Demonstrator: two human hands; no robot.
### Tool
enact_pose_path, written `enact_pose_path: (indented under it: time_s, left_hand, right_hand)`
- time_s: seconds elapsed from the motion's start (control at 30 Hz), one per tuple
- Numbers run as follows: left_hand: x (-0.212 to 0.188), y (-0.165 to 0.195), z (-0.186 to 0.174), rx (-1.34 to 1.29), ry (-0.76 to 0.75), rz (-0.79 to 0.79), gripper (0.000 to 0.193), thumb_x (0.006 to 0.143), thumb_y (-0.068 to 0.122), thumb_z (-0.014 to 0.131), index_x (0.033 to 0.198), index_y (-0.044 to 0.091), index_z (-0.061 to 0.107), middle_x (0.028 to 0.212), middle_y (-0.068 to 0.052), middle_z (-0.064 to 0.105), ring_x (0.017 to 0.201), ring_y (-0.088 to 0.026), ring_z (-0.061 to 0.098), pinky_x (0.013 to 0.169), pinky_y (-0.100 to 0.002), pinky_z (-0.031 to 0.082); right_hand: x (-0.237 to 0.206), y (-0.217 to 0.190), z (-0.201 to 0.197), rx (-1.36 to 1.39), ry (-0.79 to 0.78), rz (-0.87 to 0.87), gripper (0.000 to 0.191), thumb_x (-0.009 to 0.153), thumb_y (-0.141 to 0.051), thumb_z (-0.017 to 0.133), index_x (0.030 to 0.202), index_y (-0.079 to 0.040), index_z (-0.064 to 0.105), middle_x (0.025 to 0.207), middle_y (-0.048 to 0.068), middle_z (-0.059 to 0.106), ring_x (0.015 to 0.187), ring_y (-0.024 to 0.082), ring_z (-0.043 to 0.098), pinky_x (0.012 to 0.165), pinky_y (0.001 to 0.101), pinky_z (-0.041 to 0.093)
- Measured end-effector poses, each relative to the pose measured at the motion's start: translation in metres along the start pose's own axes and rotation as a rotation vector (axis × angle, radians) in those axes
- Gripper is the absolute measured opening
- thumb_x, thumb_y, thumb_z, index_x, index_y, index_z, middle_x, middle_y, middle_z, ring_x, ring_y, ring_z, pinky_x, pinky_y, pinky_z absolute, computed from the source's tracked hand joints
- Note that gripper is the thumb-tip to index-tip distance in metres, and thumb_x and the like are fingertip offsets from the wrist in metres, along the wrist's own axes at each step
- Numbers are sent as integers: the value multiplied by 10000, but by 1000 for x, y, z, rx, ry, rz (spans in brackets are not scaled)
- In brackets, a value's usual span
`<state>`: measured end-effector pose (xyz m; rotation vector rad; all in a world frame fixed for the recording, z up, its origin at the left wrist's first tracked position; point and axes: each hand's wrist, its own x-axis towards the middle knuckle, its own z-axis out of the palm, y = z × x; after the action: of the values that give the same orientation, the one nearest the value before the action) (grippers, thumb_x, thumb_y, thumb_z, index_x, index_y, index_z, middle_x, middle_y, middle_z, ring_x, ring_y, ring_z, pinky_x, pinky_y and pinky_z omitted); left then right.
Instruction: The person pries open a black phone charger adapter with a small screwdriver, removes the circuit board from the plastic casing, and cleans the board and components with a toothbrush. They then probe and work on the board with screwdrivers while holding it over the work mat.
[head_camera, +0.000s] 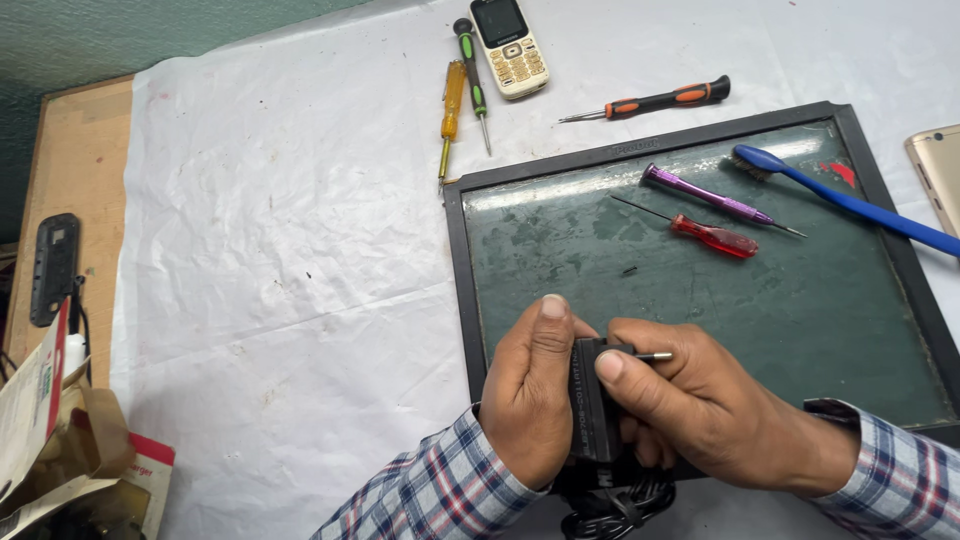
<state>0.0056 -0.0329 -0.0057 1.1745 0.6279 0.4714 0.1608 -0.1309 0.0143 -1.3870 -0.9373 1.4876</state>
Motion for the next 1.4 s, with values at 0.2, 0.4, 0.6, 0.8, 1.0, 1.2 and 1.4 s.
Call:
enact_pose_path:
  time_s: [0.2, 0.4, 0.6, 0.8, 1.0, 1.2, 1.4]
  left_hand:
    - [2, -2, 0, 7, 15, -10, 526, 1120, 436, 322, 876, 53, 588, 694, -17, 591, 612, -72, 557, 557, -237, 513]
    - [6, -3, 0, 87, 234, 116, 570, 1133, 455, 321, 891, 38, 626, 722, -23, 598, 637, -74, 556, 583, -233, 504]
    - [5, 2, -4, -72, 329, 33, 594, 1073, 496, 286, 907, 36, 623, 701, -27, 637, 608, -88, 604, 552, -240, 537]
    - [0, 7, -1, 103, 220, 86, 435, 1051, 458, 383, 977, 77, 578, 702, -4, 600, 598, -68, 559, 521, -241, 502]
    - [0, 1, 4, 146, 209, 165, 502, 1134, 469, 345, 921, 69, 560, 733, 13, 502, 655, -53, 475, 578, -229, 473]
    - [0, -2, 1, 29, 102, 56, 526, 1099, 483, 306, 886, 79, 565, 712, 14, 537, 615, -70, 510, 547, -240, 480]
    - [1, -1, 0, 89, 115, 37, 538, 1095, 474, 300, 868, 74, 581, 680, 13, 531, 598, -68, 500, 536, -240, 464]
  right_hand:
    - [4, 4, -2, 71, 37, 149, 352, 971, -370, 465, 818, -72, 576, 563, 37, 627, 395, 94, 617, 330, 244, 495]
    - [-1, -2, 5, -79, -24, -145, 362, 962, -347, 635, 1071, -7, 692, 738, 9, 626, 601, 59, 606, 499, 242, 509]
    - [-5, -12, 14, -229, -153, -364, 413, 913, -295, 771, 1111, 31, 611, 789, 31, 650, 612, 66, 625, 489, 235, 476]
    - [-2, -2, 14, -474, 56, -232, 334, 887, -307, 722, 788, -2, 627, 629, 66, 620, 479, 129, 553, 412, 320, 418]
    - [-4, 9, 12, -492, -2, -304, 435, 995, -354, 604, 696, -39, 618, 599, 56, 620, 487, 159, 588, 445, 348, 460]
    - [-3, 10, 8, -363, -104, -351, 499, 1054, -377, 519, 703, -28, 586, 603, 61, 601, 506, 169, 576, 468, 344, 475]
    - [-3, 17, 4, -290, -119, -272, 483, 1036, -385, 502, 734, -25, 615, 607, 46, 604, 502, 141, 569, 442, 323, 480]
